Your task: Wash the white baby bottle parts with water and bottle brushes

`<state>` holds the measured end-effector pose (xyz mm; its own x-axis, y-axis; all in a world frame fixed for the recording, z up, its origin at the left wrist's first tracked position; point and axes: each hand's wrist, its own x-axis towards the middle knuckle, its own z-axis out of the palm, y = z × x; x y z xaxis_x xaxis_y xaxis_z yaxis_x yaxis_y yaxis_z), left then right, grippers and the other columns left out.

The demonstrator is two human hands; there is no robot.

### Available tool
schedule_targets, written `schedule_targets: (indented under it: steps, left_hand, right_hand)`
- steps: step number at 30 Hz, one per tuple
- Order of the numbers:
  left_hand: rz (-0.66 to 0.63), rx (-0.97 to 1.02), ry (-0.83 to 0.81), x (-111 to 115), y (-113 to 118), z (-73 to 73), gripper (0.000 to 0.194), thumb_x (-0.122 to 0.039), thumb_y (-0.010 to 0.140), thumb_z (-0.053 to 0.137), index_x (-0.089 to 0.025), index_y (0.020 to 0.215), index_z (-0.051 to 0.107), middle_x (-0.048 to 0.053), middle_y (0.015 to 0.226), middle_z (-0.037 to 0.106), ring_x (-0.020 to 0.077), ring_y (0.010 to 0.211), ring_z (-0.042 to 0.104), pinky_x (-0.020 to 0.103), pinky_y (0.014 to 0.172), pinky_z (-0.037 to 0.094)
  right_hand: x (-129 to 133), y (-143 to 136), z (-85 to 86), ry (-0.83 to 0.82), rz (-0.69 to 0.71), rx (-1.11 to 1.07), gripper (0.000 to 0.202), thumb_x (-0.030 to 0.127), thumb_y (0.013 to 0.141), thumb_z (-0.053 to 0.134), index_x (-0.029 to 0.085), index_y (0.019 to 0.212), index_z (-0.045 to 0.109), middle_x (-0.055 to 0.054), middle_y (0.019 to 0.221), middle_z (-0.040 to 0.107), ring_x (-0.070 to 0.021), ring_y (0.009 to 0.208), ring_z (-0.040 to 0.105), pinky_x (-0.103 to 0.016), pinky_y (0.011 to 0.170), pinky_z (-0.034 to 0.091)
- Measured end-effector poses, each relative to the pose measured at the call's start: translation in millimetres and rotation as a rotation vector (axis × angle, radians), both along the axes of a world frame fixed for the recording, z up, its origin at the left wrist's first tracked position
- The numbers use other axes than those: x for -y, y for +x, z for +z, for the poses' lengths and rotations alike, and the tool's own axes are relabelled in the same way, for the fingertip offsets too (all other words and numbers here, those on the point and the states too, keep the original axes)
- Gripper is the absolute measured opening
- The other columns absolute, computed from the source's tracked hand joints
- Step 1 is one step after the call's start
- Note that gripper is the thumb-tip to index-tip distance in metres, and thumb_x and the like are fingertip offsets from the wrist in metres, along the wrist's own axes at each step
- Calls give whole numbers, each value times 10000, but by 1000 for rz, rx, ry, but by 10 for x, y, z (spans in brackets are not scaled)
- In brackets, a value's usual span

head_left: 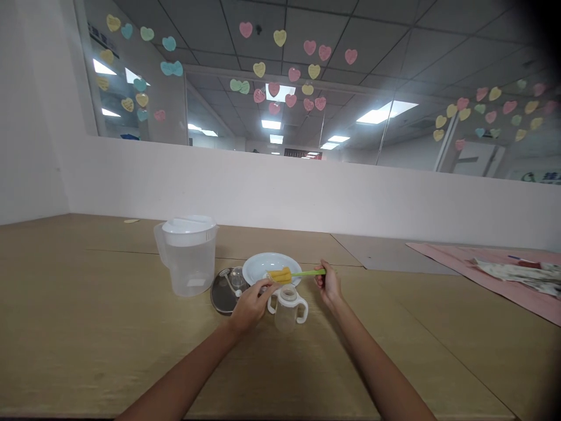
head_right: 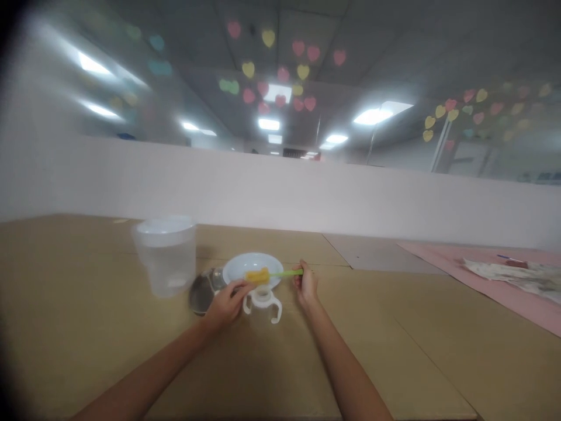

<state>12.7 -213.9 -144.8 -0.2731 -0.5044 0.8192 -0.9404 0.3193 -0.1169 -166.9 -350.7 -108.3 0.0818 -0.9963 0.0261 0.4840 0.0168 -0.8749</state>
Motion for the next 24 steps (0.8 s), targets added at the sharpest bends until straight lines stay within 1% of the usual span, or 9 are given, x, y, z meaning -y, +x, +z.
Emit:
schedule_targets:
  steps: [3, 6, 8, 10, 14, 18, 21, 24]
  left_hand:
    - [-26, -138, 50, -14, -26, 10, 366, -128, 827, 330, -207, 1145, 494, 94, 1065, 506, 148, 964, 534, 269, 818, 467]
    - [-18, -346, 29, -23, -20, 46, 312, -188, 827, 381, -188, 1114, 504, 93, 1082, 479, 163, 1017, 496, 305, 892, 421]
    - [7, -456, 6, -10, 10, 65, 253, -223, 819, 419, -188, 1040, 537, 80, 1055, 481, 168, 1021, 483, 319, 912, 398]
    - [30, -534, -7, 19, 53, 72, 187, -243, 814, 438, -189, 943, 562, 64, 1001, 493, 167, 999, 484, 320, 899, 398]
    - [74, -637, -31, 73, 113, 69, 121, -250, 806, 441, -185, 832, 539, 56, 960, 492, 176, 974, 484, 339, 875, 400]
    - [84, -695, -91, 98, 121, 65, 80, -233, 768, 483, -181, 828, 471, 65, 954, 476, 196, 969, 481, 367, 855, 416]
    - [61, -739, -94, 119, 125, 49, 158, -224, 753, 498, -185, 898, 445, 65, 942, 460, 196, 929, 502, 377, 808, 454]
    - [-1, -795, -56, 139, 128, 28, 240, -220, 760, 491, -187, 988, 423, 68, 979, 439, 177, 902, 527, 378, 785, 483]
  right_hand:
    - [21, -1, -11, 9, 13, 3, 267, 391, 678, 556, 156, 572, 486, 76, 335, 328, -39, 290, 251, -179, 295, 164]
    - [20, 0, -8, 19, 30, 15, 248, 378, 688, 552, 157, 593, 491, 66, 355, 363, -45, 299, 280, -184, 299, 210]
    - [11, 1, -1, 34, 46, 37, 233, 362, 698, 547, 154, 606, 501, 61, 363, 384, -44, 303, 295, -181, 307, 242]
    - [3, 0, 5, 41, 79, 62, 234, 359, 707, 549, 149, 614, 508, 59, 368, 397, -40, 305, 305, -173, 312, 257]
    - [6, -7, 3, 26, 165, 88, 245, 365, 713, 565, 143, 623, 515, 61, 368, 400, -35, 305, 313, -160, 312, 256]
    - [18, -2, -9, 12, 209, 88, 233, 353, 716, 571, 141, 633, 518, 61, 371, 403, -30, 307, 310, -149, 313, 249]
    - [13, 7, -5, -9, 212, 72, 251, 370, 714, 572, 148, 622, 501, 70, 366, 379, -31, 303, 299, -152, 306, 240]
    - [-1, 13, 8, -6, 207, 76, 247, 365, 722, 561, 149, 619, 496, 73, 364, 365, -31, 302, 289, -151, 303, 232]
